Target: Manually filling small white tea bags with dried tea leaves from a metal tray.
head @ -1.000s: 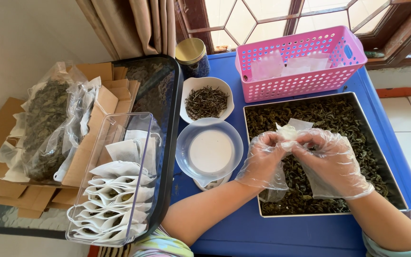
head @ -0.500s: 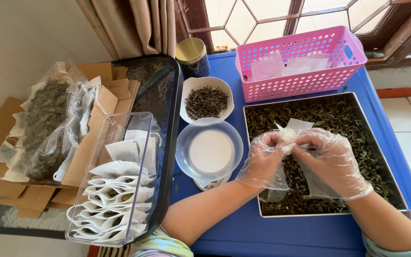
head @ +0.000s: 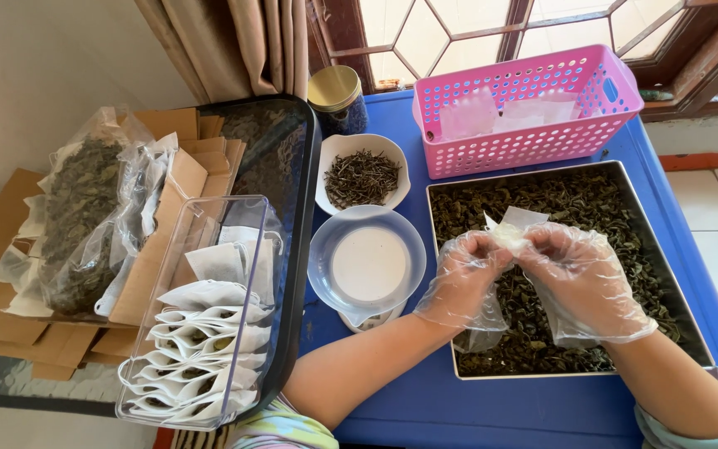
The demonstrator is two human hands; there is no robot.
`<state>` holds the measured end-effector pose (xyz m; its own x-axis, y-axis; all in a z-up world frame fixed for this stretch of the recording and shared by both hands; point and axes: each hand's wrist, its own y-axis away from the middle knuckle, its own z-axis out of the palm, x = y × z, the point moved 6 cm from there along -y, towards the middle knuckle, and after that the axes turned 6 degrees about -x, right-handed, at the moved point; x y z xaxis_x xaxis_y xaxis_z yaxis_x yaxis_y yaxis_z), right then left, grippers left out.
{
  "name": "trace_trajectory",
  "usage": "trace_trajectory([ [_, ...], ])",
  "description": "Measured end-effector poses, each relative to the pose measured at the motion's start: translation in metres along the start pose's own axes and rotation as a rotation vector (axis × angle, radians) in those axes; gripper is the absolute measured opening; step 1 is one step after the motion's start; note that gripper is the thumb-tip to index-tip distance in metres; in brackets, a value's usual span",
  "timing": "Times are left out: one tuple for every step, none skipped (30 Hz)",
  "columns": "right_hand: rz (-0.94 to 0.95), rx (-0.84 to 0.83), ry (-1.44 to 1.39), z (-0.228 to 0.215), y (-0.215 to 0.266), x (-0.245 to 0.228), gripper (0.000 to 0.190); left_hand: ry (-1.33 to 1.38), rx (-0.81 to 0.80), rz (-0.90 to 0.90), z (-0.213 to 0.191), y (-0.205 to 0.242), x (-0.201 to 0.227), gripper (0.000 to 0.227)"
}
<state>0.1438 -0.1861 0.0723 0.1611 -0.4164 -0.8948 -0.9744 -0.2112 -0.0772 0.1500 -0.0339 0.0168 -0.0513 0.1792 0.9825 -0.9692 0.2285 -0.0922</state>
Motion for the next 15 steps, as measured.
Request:
trace_trajectory([
  [-0.023, 0.037, 0.034, -0.002, 0.0, 0.002, 0.014, -0.008, 0.005, -0.047, 0.001, 0.001, 0.001, 0.018],
  [-0.046, 0.075, 0.069, -0.005, 0.0, 0.003, 0.014, -0.017, 0.009, -0.094, 0.002, 0.002, 0.003, 0.018],
  [-0.045, 0.076, 0.069, -0.004, 0.001, 0.003, 0.014, -0.017, 0.008, -0.094, 0.002, 0.002, 0.005, 0.018],
  [-0.077, 0.11, 0.139, -0.005, 0.002, 0.0, 0.013, -0.006, 0.005, -0.09, 0.003, 0.002, 0.007, 0.014],
  [-0.109, 0.144, 0.21, -0.006, 0.004, -0.003, 0.013, 0.006, 0.003, -0.086, 0.003, 0.002, 0.009, 0.012],
  [-0.109, 0.144, 0.21, -0.005, 0.004, 0.0, 0.013, 0.006, 0.002, -0.085, 0.003, 0.002, 0.009, 0.012],
  [-0.2, 0.186, 0.322, -0.004, 0.006, -0.003, 0.011, -0.027, 0.001, -0.136, 0.003, 0.003, 0.006, 0.013],
  [-0.292, 0.226, 0.434, -0.002, 0.009, -0.006, 0.009, -0.059, 0.0, -0.187, 0.003, 0.004, 0.003, 0.013],
  [-0.293, 0.225, 0.435, -0.002, 0.01, -0.007, 0.009, -0.058, 0.001, -0.186, 0.003, 0.004, 0.003, 0.013],
  [-0.331, 0.22, 0.398, -0.002, 0.011, -0.009, 0.01, -0.07, 0.001, -0.155, 0.002, 0.004, 0.005, 0.011],
  [-0.369, 0.214, 0.361, -0.002, 0.012, -0.012, 0.013, -0.081, 0.002, -0.123, 0.002, 0.004, 0.007, 0.009],
  [-0.369, 0.216, 0.363, -0.003, 0.012, -0.021, 0.013, -0.081, 0.0, -0.122, 0.002, 0.002, -0.001, 0.009],
  [-0.456, 0.186, 0.384, -0.002, 0.013, -0.034, 0.013, -0.031, 0.006, -0.092, 0.002, 0.001, -0.009, 0.008],
  [-0.542, 0.156, 0.406, 0.0, 0.015, -0.046, 0.017, 0.02, 0.011, -0.062, 0.002, -0.001, -0.016, 0.007],
  [-0.542, 0.157, 0.406, 0.0, 0.014, -0.044, 0.017, 0.02, 0.01, -0.062, 0.001, 0.0, -0.01, 0.007],
])
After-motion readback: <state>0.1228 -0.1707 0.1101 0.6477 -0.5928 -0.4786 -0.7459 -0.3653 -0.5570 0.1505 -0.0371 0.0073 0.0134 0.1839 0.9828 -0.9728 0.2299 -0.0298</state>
